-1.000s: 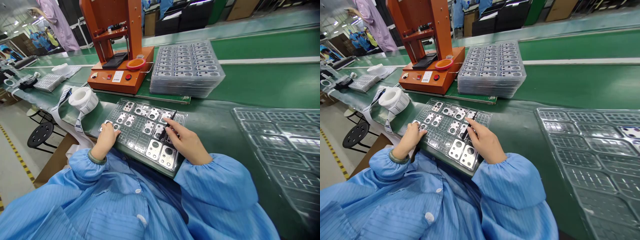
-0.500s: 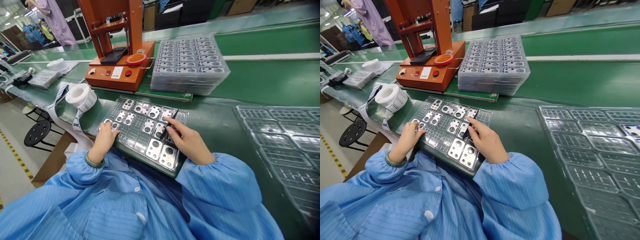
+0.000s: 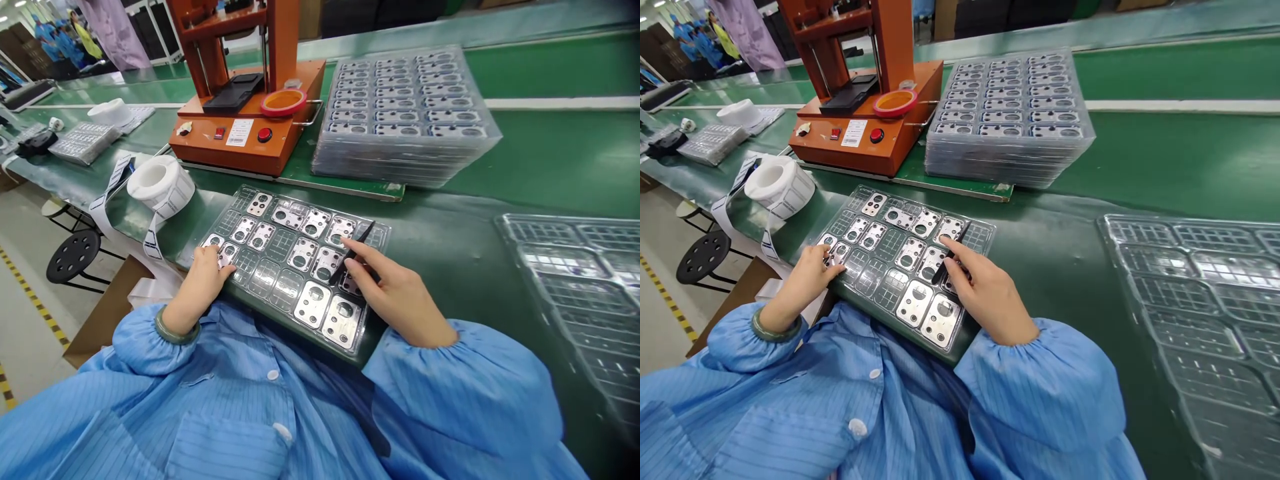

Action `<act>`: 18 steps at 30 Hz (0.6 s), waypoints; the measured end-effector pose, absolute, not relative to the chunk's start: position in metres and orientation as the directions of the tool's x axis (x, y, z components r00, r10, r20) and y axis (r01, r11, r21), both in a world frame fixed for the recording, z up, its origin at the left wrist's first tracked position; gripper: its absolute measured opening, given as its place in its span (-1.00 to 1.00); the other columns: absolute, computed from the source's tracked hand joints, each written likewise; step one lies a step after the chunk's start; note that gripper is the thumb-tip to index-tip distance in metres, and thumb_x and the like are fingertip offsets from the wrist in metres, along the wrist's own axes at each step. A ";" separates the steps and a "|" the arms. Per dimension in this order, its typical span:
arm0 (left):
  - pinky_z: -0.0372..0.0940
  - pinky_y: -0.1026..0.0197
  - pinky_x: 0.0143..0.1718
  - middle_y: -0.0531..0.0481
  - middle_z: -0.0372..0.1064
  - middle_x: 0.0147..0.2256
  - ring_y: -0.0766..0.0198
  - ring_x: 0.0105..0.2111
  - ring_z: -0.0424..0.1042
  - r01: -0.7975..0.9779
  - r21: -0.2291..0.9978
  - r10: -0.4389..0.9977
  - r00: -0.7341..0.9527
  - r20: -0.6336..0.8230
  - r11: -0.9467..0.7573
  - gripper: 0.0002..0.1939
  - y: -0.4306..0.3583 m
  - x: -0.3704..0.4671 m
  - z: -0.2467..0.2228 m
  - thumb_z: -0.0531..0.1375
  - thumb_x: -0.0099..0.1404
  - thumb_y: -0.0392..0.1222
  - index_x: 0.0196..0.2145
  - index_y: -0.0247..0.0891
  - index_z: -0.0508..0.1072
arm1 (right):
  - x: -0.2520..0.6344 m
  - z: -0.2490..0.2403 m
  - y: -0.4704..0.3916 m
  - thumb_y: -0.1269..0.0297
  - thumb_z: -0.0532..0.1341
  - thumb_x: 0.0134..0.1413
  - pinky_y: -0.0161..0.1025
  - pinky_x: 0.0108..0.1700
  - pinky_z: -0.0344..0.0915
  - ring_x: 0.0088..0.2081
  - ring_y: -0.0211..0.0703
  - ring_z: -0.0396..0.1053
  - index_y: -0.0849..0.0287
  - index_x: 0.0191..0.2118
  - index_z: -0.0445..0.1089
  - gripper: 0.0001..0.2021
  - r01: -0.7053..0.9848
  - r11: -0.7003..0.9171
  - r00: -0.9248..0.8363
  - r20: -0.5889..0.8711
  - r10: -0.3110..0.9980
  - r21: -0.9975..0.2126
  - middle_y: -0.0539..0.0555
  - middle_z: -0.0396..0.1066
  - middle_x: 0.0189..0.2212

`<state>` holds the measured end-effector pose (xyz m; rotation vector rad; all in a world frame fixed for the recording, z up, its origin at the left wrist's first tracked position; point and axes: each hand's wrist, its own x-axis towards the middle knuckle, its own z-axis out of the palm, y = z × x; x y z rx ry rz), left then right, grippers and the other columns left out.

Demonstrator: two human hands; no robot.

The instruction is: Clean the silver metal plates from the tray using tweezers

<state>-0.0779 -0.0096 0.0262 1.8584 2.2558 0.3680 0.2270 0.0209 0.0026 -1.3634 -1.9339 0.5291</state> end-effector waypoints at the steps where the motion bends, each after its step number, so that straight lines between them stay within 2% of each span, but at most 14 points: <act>1: 0.23 -0.04 0.05 -0.27 0.22 -0.09 -0.01 -0.03 0.34 0.933 0.308 0.981 -0.194 0.002 0.184 -0.54 -0.009 -0.078 0.027 0.22 0.22 -0.20 0.04 -0.43 0.26 | 0.227 0.002 0.021 0.24 0.11 0.21 -0.03 -0.05 0.42 -0.09 0.05 0.49 0.09 0.13 0.35 -0.62 0.641 0.365 -0.203 0.310 0.929 -0.675 0.11 0.51 -0.06; 10: 0.25 0.06 -0.01 -0.19 0.32 -0.16 0.06 -0.06 0.35 0.944 0.296 0.988 -0.125 -0.089 0.146 -0.62 -0.001 -0.081 0.036 0.17 0.25 -0.12 -0.03 -0.36 0.33 | 0.227 0.005 0.019 0.23 0.13 0.21 -0.02 -0.06 0.43 -0.04 0.08 0.47 0.05 0.11 0.36 -0.64 0.635 0.358 -0.201 0.302 0.932 -0.684 0.09 0.49 -0.03; 12: 0.26 0.08 -0.05 -0.18 0.34 -0.16 0.09 -0.11 0.37 0.945 0.297 0.991 -0.122 -0.062 0.135 -0.66 -0.002 -0.081 0.040 0.13 0.27 -0.12 -0.05 -0.34 0.35 | 0.227 0.005 0.019 0.24 0.13 0.21 -0.04 -0.10 0.44 -0.07 0.06 0.48 0.05 0.11 0.37 -0.64 0.634 0.361 -0.199 0.307 0.931 -0.683 0.09 0.50 -0.04; 16: 0.26 0.08 -0.14 -0.16 0.37 -0.25 0.11 -0.22 0.39 0.948 0.277 0.985 -0.169 0.028 0.155 -0.78 0.000 -0.077 0.045 0.00 0.33 -0.22 -0.22 -0.30 0.42 | 0.226 0.008 0.018 0.23 0.14 0.21 -0.12 -0.25 0.46 -0.16 0.01 0.50 0.05 0.07 0.39 -0.67 0.605 0.357 -0.161 0.330 0.930 -0.712 0.09 0.51 -0.07; 18: 0.25 0.09 -0.15 -0.14 0.38 -0.24 0.14 -0.23 0.38 0.929 0.353 0.974 -0.177 0.144 0.116 -0.78 0.001 -0.073 0.045 -0.01 0.35 -0.22 -0.20 -0.28 0.41 | 0.224 0.011 0.016 0.21 0.15 0.20 -0.17 -0.32 0.46 -0.18 -0.02 0.50 0.06 0.03 0.40 -0.70 0.557 0.332 -0.112 0.327 0.938 -0.762 0.10 0.51 -0.10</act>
